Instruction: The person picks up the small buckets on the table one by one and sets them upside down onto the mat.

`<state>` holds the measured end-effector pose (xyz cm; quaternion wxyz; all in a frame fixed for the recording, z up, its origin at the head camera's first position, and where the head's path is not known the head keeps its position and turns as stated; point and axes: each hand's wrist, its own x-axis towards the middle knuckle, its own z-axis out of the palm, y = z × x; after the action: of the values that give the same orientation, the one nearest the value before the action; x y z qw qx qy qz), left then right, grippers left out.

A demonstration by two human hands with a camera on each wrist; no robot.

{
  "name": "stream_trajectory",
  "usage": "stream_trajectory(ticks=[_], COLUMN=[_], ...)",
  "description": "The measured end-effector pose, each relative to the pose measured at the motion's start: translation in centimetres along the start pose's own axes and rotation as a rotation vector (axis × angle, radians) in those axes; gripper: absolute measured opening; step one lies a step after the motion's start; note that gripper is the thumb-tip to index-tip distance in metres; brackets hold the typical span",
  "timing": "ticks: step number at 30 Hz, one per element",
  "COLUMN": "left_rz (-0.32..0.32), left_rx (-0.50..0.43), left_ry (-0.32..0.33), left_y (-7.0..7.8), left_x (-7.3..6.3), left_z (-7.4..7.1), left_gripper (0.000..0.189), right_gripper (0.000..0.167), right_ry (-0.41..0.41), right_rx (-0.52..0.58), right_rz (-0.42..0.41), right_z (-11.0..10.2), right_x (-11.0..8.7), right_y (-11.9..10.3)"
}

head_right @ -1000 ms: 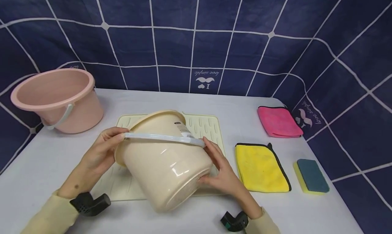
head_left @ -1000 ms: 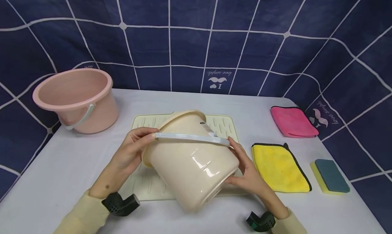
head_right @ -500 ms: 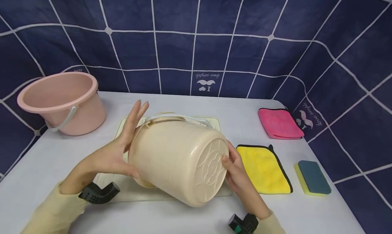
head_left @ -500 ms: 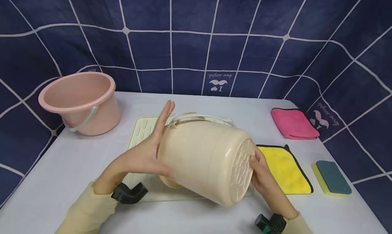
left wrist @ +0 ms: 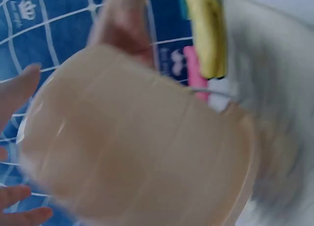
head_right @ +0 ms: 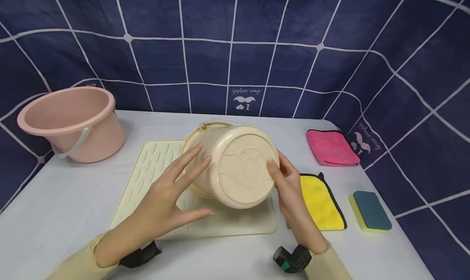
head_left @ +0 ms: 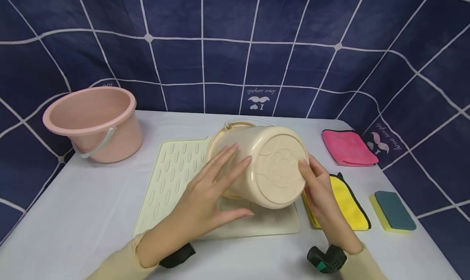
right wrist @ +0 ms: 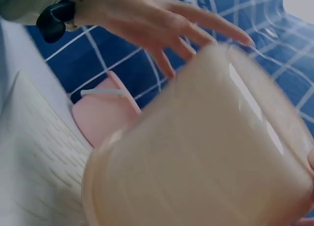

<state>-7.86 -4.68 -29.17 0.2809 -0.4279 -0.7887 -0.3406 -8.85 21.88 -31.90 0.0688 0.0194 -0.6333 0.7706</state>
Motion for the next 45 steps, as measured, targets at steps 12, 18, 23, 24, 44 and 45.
stream_trajectory(ticks=[12, 18, 23, 24, 44, 45], left_rz=[-0.227, -0.433, -0.509, -0.523, -0.486, -0.489], left_rx=[-0.186, -0.504, -0.597, -0.607, -0.559, -0.564], left_ry=[0.117, 0.109, 0.041, 0.021, -0.162, -0.161], left_y=[-2.9, -5.3, -8.8, -9.6, -16.3, -16.3], left_x=[-1.1, 0.2, 2.8, 3.4, 6.5, 6.6], left_z=[1.1, 0.2, 1.3, 1.7, 5.9, 5.9], left_gripper=[0.092, 0.085, 0.079, 0.078, 0.073, 0.073], right_gripper=[0.066, 0.082, 0.075, 0.074, 0.073, 0.073], right_ry=[0.002, -0.14, -0.151, -0.144, -0.031, -0.034], right_rx=[-0.376, -0.608, -0.601, -0.589, -0.53, -0.529], right_rz=[-0.191, -0.356, -0.27, -0.246, -0.032, -0.033], right_z=[2.5, 2.1, 1.6, 1.5, 0.0, 0.0], right_x=[0.1, 0.8, 3.9, 4.7, 8.7, 8.8], right_y=[0.2, -1.3, -1.6, -1.4, 2.5, 2.5])
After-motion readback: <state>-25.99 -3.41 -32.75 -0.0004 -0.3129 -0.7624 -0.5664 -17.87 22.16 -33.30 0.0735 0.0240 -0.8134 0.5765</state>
